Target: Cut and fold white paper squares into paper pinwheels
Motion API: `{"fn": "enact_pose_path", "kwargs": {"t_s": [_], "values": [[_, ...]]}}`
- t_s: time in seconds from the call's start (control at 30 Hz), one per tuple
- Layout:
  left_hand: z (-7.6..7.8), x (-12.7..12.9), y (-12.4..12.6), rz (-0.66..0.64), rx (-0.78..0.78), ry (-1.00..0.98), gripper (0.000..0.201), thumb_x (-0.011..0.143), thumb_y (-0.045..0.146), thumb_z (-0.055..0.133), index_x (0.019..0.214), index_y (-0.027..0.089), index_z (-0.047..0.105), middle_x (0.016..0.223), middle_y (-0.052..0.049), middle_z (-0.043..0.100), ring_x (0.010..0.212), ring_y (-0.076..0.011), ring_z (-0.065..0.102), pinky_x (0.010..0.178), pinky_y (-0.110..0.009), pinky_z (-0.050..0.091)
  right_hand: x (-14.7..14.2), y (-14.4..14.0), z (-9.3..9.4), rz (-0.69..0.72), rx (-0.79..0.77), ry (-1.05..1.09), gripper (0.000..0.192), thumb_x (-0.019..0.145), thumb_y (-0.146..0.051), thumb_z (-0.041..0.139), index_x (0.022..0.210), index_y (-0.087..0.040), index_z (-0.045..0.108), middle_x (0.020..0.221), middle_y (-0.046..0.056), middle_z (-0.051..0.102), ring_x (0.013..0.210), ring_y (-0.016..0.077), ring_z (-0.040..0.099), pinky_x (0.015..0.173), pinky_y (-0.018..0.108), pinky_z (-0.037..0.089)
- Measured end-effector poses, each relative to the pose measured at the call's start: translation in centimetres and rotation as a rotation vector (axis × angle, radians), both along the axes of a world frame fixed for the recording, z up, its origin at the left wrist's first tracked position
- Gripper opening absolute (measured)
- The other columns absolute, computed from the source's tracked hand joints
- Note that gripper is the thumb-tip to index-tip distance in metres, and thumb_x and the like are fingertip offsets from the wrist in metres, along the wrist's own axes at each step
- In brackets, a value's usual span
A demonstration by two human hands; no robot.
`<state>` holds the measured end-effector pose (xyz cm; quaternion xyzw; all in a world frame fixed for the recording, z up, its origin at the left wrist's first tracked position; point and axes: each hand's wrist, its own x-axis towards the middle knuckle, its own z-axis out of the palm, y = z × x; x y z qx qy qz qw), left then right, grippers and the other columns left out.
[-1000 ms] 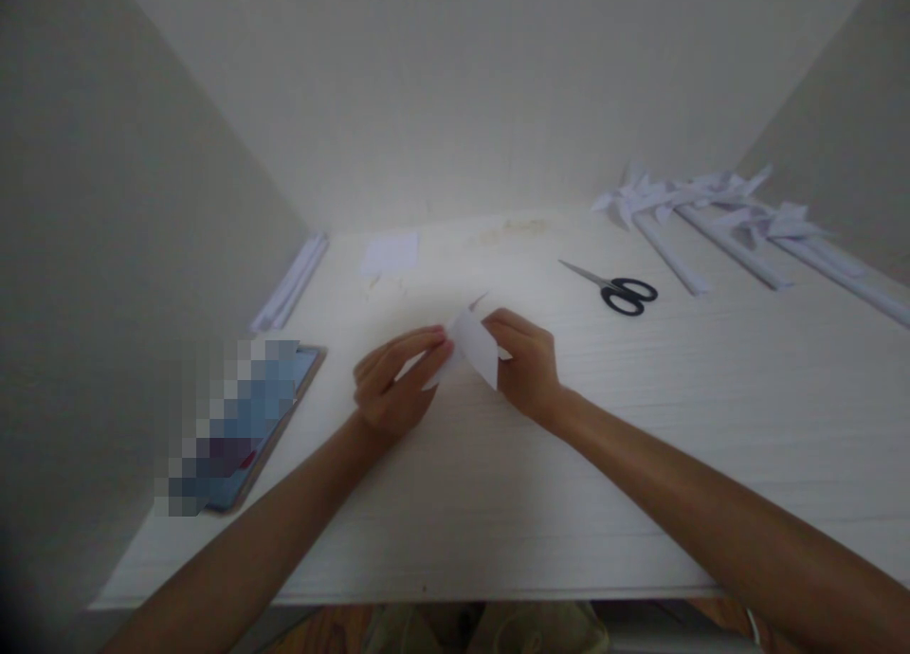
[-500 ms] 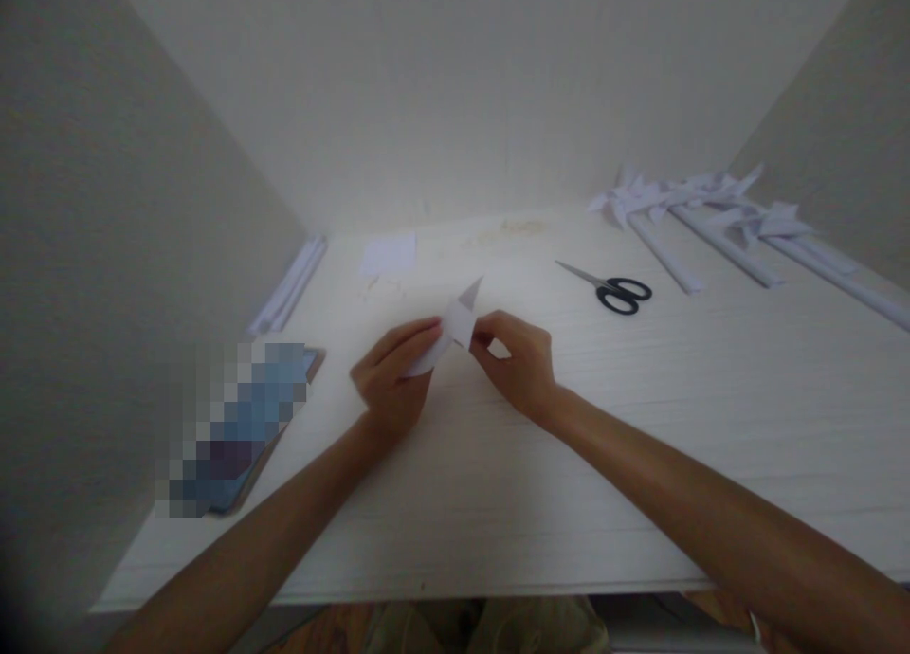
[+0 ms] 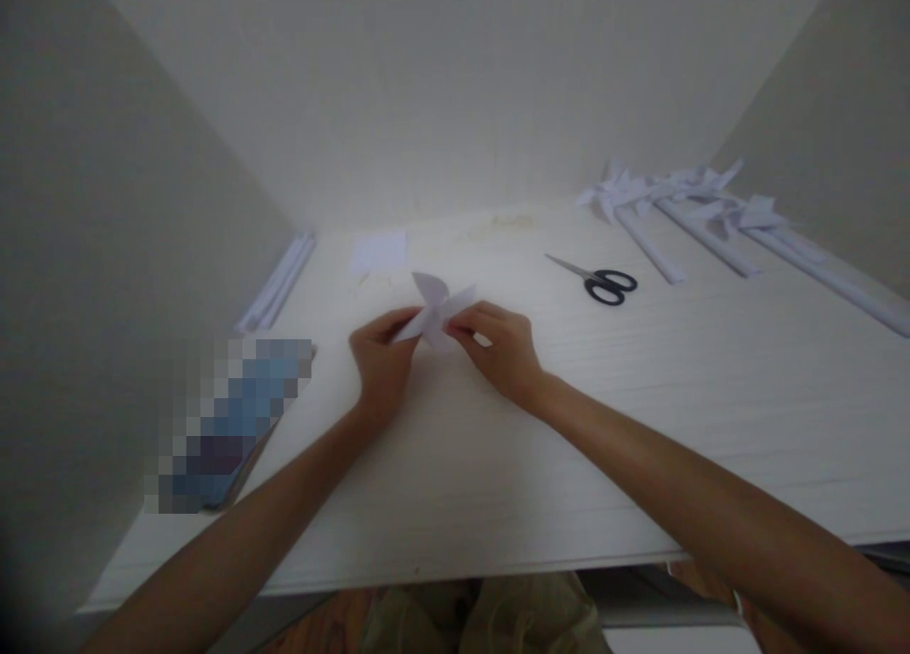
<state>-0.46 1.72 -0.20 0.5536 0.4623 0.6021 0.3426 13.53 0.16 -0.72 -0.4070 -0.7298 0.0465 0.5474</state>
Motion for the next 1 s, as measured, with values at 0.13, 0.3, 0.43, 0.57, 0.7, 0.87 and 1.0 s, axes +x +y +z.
{"fn": "enact_pose_path", "kwargs": {"t_s": [0.13,0.3,0.43,0.57,0.7,0.87,1.0], "values": [[-0.10,0.09,0.37,-0.003,-0.104,-0.120,0.015,0.057,0.013,0.065,0.070,0.016,0.070,0.072,-0.002,0.070,0.069,-0.0159,0.064,0.068,-0.030,0.053,-0.05,0.01,-0.10,0.025,0.004,-0.012,0.013,0.074,-0.011,0.054,0.074,-0.018,0.065,0.075,0.004,0.068,0.068,0.0127,0.063,0.064,0.026,0.052],[-0.39,0.00,0.70,-0.051,-0.186,-0.206,0.015,0.055,0.015,0.066,0.069,0.016,0.069,0.071,-0.002,0.069,0.068,-0.0157,0.064,0.069,-0.032,0.053,0.00,0.08,-0.20,0.010,0.007,-0.045,0.011,0.073,-0.012,0.055,0.071,-0.018,0.063,0.071,0.003,0.067,0.065,0.0123,0.062,0.061,0.025,0.050],[-0.49,0.00,0.75,-0.078,-0.213,-0.236,0.018,0.052,0.014,0.067,0.069,0.016,0.069,0.072,-0.002,0.069,0.070,-0.0157,0.064,0.071,-0.032,0.052,0.13,0.18,-0.31,-0.046,-0.029,-0.082,0.010,0.074,-0.018,0.058,0.065,-0.017,0.061,0.063,0.001,0.065,0.055,0.0103,0.058,0.052,0.022,0.047],[-0.44,0.03,0.70,-0.083,-0.229,-0.239,0.018,0.052,0.013,0.066,0.069,0.016,0.069,0.071,-0.002,0.069,0.069,-0.0148,0.063,0.070,-0.031,0.052,0.17,0.25,-0.36,-0.081,-0.051,-0.083,0.010,0.074,-0.020,0.059,0.064,-0.017,0.062,0.060,0.001,0.064,0.052,0.0097,0.056,0.050,0.022,0.045],[-0.37,0.03,0.68,-0.092,-0.228,-0.211,0.018,0.051,0.013,0.067,0.069,0.016,0.069,0.071,-0.002,0.069,0.069,-0.0147,0.063,0.070,-0.031,0.052,0.18,0.28,-0.27,-0.026,-0.033,-0.073,0.009,0.073,-0.015,0.057,0.067,-0.018,0.063,0.067,0.002,0.066,0.061,0.0112,0.060,0.058,0.023,0.048],[-0.39,-0.03,0.75,-0.111,-0.222,-0.181,0.020,0.052,0.017,0.068,0.072,0.015,0.069,0.075,-0.003,0.069,0.073,-0.0156,0.063,0.073,-0.032,0.050,0.12,0.20,-0.14,0.001,-0.019,-0.051,0.012,0.073,-0.013,0.055,0.071,-0.019,0.064,0.070,0.001,0.066,0.064,0.0116,0.061,0.061,0.025,0.049],[-0.20,-0.18,0.72,-0.149,-0.219,-0.150,0.021,0.055,0.020,0.068,0.076,0.014,0.069,0.079,-0.004,0.069,0.076,-0.0167,0.063,0.076,-0.033,0.049,0.15,0.32,-0.07,-0.030,-0.034,-0.048,0.012,0.073,-0.012,0.054,0.073,-0.018,0.064,0.070,0.002,0.066,0.064,0.0122,0.061,0.061,0.025,0.049]]}}
